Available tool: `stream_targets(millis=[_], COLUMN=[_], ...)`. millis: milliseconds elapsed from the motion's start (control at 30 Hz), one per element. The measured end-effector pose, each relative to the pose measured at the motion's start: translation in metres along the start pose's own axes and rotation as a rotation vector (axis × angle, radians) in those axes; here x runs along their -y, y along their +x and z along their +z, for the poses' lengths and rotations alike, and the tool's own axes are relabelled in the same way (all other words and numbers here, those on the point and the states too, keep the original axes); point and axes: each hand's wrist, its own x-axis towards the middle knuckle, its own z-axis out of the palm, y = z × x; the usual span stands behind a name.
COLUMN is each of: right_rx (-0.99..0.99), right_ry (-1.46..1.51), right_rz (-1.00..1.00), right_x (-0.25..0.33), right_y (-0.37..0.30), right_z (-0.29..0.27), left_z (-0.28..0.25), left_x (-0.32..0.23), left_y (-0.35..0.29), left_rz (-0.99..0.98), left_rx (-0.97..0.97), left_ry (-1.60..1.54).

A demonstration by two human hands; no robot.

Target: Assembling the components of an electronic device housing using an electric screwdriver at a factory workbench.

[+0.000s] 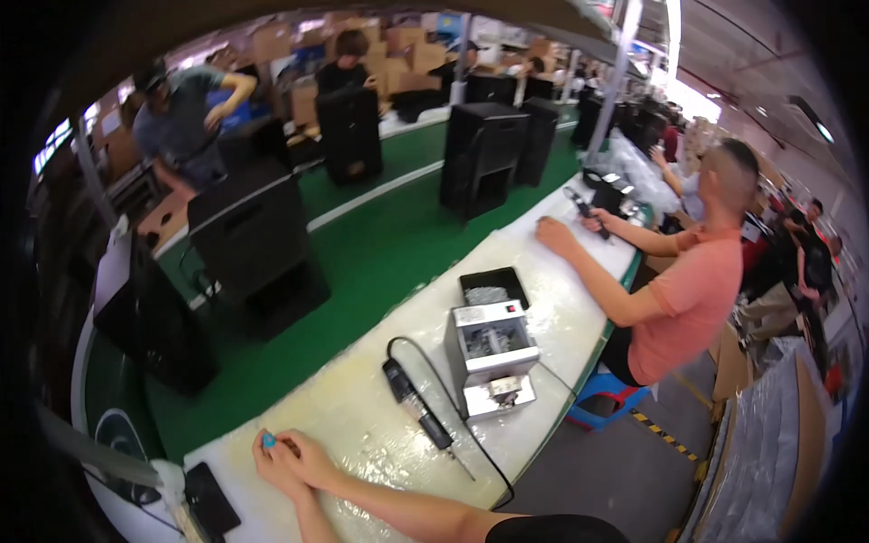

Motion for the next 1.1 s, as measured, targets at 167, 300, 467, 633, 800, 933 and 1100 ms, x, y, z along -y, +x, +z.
stream_targets(millis=[167, 300, 467, 633, 800, 933, 1100], right_rx=[-0.051, 0.042, 0.096, 0.177, 0.161, 0.221, 0.158], right_ry=[0.025, 0.191, 0.234, 0.195, 0.164, 0.186, 0.330], right_rz=[0.049, 0.164, 0.225, 0.211, 0.162, 0.191, 0.182], right_x=[0.006, 0.006, 0.008, 0.002, 0.007, 0.003, 0.003], right_y=[0.013, 0.019, 0.012, 0.002, 0.000, 0.001, 0.009], right_z=[-0.005, -0.010, -0.001, 0.003, 0.000, 0.018, 0.005], left_z=[0.017, 0.017, 0.011, 0.005, 0.010, -0.025, 0.004], left_x=[-0.009, -0.002, -0.005, -0.003, 0.014, 0.033, 0.025], left_y=[-0.007, -0.006, -0.008, -0.014, -0.010, 0.001, 0.000], left_rz=[0.361, 0.432, 0.380, 0.406, 0.411, -0.020, 0.153], left_rx=[-0.049, -0.040, -0.137, -0.209, -0.128, -0.022, -0.092], left_ry=[0.348, 0.393, 0.280, 0.241, 0.144, 0.258, -0.049])
